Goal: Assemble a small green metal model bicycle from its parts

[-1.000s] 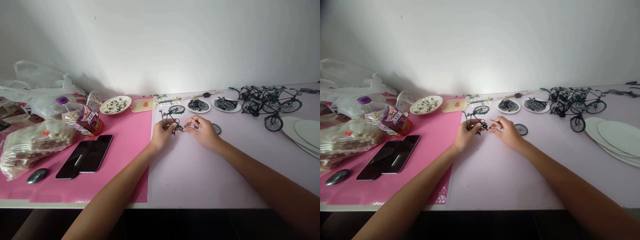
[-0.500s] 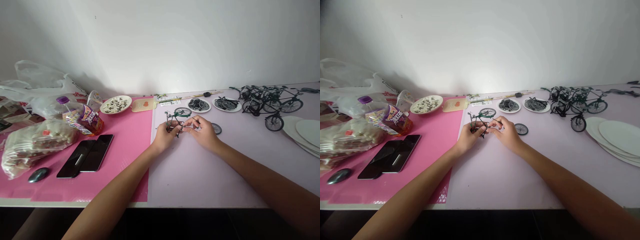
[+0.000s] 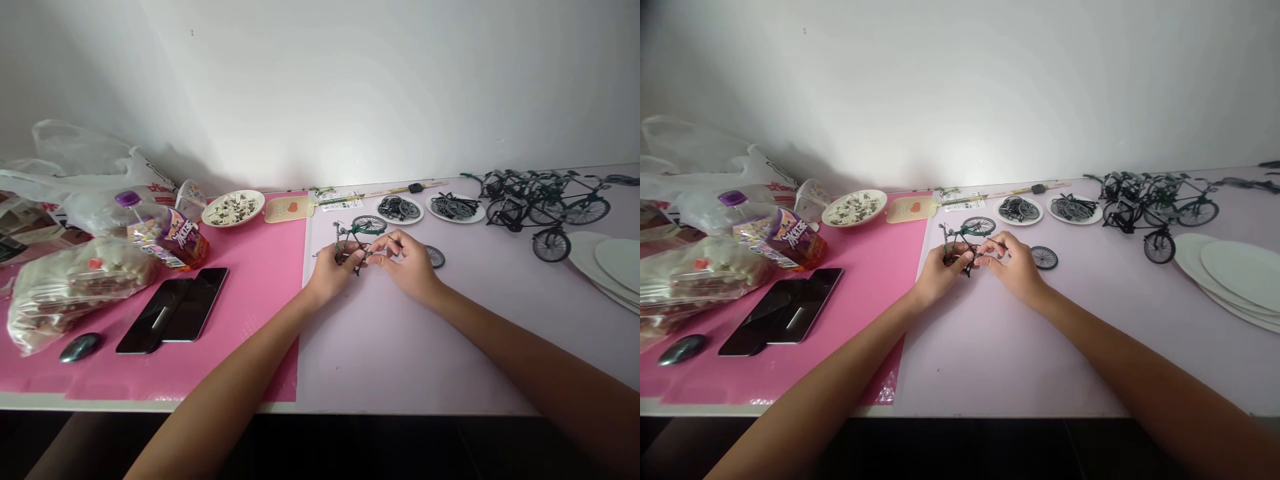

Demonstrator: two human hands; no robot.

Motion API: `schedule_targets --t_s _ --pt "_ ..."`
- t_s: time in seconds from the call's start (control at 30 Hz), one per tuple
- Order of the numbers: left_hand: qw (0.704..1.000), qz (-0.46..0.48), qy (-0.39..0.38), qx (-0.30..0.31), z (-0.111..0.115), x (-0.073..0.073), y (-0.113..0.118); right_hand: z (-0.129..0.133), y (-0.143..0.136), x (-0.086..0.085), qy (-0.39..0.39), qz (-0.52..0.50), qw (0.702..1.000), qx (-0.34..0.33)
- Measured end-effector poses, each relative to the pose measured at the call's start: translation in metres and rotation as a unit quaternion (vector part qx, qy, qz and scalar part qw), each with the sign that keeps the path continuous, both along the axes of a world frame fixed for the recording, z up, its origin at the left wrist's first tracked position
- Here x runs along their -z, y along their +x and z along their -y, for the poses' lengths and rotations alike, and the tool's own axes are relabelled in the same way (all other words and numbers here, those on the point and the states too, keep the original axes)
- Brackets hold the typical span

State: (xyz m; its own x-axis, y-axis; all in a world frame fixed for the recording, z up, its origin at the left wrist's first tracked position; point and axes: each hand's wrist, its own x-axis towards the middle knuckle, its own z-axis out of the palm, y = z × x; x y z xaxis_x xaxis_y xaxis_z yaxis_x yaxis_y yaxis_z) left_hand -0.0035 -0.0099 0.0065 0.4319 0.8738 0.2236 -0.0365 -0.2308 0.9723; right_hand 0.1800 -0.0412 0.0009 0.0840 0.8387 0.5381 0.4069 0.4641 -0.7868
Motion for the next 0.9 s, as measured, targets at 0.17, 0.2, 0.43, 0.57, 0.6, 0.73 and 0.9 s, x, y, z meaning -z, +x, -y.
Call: schedule_targets --t_s 0.17,0.2,0.43,0.57,0.6,0.73,0.9 --pt "1.0 0.003 -0.003 0.01 0.0015 -0.0012 0.0003 -0.0012 0.0017 0.0012 0.012 0.018 1.0 0.011" --pt "1.0 0.002 -0.005 0.014 0.0017 -0.0014 0.0003 -0.0017 0.0024 0.0017 0.01 0.021 1.0 0.014" --pt "0.999 0.018 -0.044 0.022 0.0029 -0.005 0.0012 -0.0048 0.0063 0.0036 0.011 0.021 1.0 0.006" --pt "0.998 0.023 -0.055 0.018 0.0027 -0.0049 0.0016 -0.0055 0.007 0.0035 0.01 -0.002 1.0 0.014" --pt "0.998 0.022 -0.056 0.017 0.0025 -0.0047 0.0016 -0.0054 0.0068 0.0031 0.005 -0.003 1.0 0.012" --pt "0.998 0.016 -0.061 0.016 0.0022 -0.0046 0.0015 -0.0035 0.0045 0.0007 -0.017 0.002 1.0 0.006" --pt "0.998 0.012 -0.059 0.011 0.0024 -0.005 0.0014 -0.0038 0.004 0.0017 -0.005 -0.007 1.0 -0.002"
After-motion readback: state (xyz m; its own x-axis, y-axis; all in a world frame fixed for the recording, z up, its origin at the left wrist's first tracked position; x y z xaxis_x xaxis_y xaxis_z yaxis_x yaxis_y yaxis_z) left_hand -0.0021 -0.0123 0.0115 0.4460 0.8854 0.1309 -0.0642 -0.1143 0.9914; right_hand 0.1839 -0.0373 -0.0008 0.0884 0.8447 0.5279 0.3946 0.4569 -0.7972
